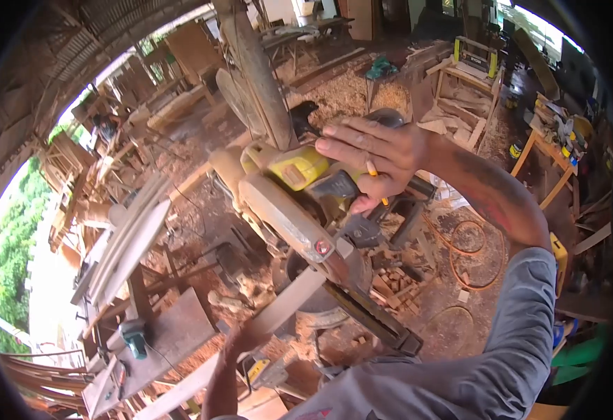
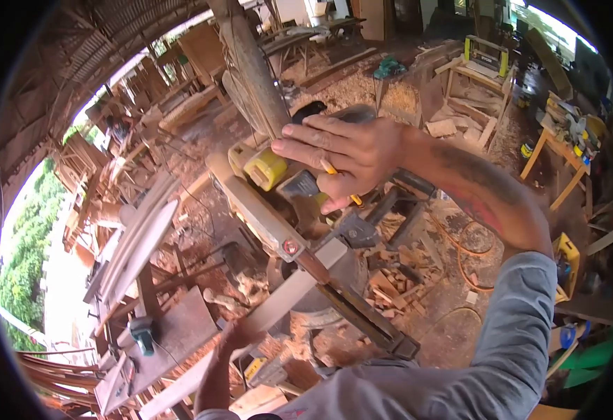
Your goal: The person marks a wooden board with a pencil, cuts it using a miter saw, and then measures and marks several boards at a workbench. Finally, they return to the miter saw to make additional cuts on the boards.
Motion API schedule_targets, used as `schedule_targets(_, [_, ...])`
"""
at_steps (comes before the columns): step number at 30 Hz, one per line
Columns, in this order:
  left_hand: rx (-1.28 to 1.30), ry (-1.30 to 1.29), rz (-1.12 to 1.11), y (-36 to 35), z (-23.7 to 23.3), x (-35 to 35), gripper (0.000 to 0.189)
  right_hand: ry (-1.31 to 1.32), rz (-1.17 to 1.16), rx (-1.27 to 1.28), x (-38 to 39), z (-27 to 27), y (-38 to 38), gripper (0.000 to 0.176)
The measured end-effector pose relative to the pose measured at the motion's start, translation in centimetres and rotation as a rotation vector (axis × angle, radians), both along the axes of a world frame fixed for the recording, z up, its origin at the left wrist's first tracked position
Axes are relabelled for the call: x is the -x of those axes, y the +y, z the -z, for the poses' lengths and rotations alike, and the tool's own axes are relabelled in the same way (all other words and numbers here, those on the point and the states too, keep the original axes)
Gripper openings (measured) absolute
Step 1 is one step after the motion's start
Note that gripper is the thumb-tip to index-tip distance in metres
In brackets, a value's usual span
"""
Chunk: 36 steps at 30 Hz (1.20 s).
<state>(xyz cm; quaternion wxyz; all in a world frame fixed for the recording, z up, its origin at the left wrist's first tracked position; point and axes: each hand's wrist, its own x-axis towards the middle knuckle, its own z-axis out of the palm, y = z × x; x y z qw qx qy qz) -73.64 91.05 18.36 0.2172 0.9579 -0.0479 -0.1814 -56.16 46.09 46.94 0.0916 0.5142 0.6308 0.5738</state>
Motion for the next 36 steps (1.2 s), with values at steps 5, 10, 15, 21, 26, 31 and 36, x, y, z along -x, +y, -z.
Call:
schedule_targets(5, [-0.014, 0.01, 0.067, 1.7, 1.3, -0.9, 0.047, 0.019, 0.019, 0.057, -1.6, -2.4, 1.4, 0.053])
schedule_targets(10, [-0.077, 0.051, 0.021, 1.3, 1.7, -0.5, 0.048, 0.027, 0.02, 0.042, -1.9, -2.4, 1.3, 0.051])
schedule_targets(15, [-0.069, 0.027, 0.019, 1.4, 2.0, -0.6, 0.046, 0.001, -0.037, 0.065, -1.4, -2.9, 1.9, 0.053])
schedule_targets(21, [-0.013, -0.007, 0.105, 0.9, 0.8, -0.8, 0.053, 0.116, -0.062, -0.047, -0.1, -1.8, 2.8, 0.056])
schedule_targets(26, [0.298, -0.18, 0.23, 2.6, 5.0, -0.7, 0.053, 0.388, -0.088, -0.001, 1.6, 0.3, 0.5, 0.057])
schedule_targets(31, [-0.091, -0.029, 0.1, 0.0, 0.5, -0.3, 0.033, 0.795, 0.025, -0.521, 6.1, 13.2, -3.9, 0.046])
schedule_targets(36, [0.064, -0.019, 0.097, 1.2, 2.1, -0.5, 0.039, 1.494, 0.246, -0.756, 7.9, 35.4, 0.0, 0.057])
